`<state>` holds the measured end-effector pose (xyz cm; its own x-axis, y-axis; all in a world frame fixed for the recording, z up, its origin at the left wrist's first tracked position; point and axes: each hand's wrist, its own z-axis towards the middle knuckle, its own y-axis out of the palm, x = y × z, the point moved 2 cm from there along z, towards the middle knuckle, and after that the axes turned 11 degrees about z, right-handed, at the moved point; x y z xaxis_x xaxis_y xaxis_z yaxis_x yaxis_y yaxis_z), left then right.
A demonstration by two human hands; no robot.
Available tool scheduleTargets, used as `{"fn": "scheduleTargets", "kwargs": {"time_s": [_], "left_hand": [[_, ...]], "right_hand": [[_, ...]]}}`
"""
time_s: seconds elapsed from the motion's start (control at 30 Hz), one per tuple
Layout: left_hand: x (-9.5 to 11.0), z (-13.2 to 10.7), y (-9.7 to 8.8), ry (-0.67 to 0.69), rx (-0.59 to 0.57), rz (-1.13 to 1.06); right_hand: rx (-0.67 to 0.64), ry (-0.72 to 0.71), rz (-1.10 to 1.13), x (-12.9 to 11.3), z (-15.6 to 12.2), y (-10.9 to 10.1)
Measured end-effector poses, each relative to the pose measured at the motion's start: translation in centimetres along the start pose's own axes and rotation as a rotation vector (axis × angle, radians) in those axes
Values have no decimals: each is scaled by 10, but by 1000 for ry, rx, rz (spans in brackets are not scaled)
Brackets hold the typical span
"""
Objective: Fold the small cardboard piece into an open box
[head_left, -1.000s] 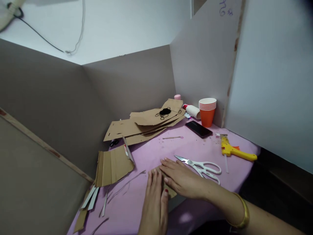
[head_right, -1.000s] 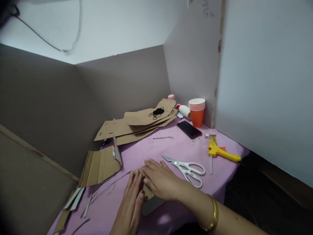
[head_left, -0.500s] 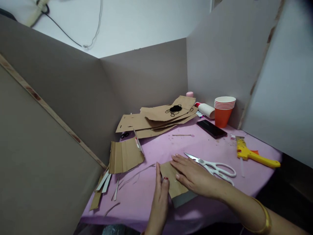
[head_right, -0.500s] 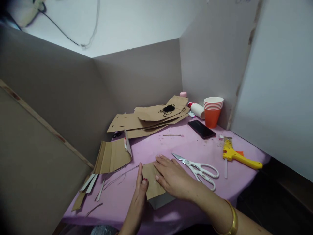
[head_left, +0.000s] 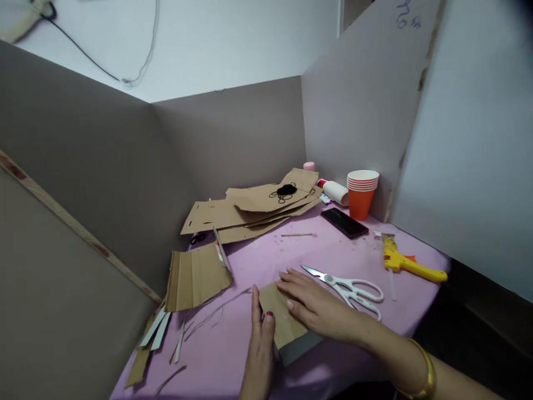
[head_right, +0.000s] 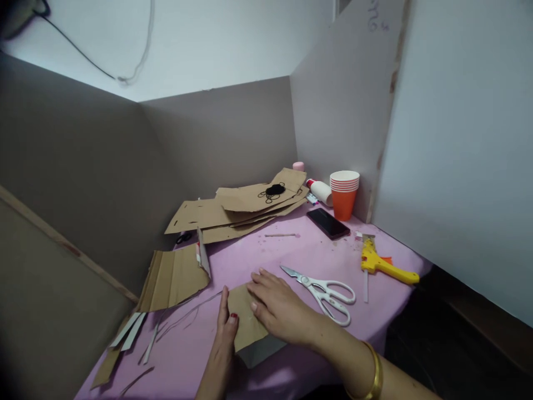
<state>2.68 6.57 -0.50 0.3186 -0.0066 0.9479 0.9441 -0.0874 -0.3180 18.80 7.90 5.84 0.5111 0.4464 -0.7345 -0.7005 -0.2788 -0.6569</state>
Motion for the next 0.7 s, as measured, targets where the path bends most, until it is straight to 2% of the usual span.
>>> {"fn": "scheduleTargets", "kwargs": {"time_s": [0.1,0.2,0.37,0.53,0.7], "left_hand": [[-7,6,-3,19,12,55],[-12,12,-4,30,34,48],[-7,7,-1,10,15,-19],[2,-1,1,-3,29,-29],[1,1,0,-4,30,-40]], "right_hand": [[58,-10,85,3,-2,0],[179,-5,164,11,-5,0],[312,70,316,26,-12,-3],[310,140,381,32,-18,-7],[269,163,359,34,-21,-2]]}}
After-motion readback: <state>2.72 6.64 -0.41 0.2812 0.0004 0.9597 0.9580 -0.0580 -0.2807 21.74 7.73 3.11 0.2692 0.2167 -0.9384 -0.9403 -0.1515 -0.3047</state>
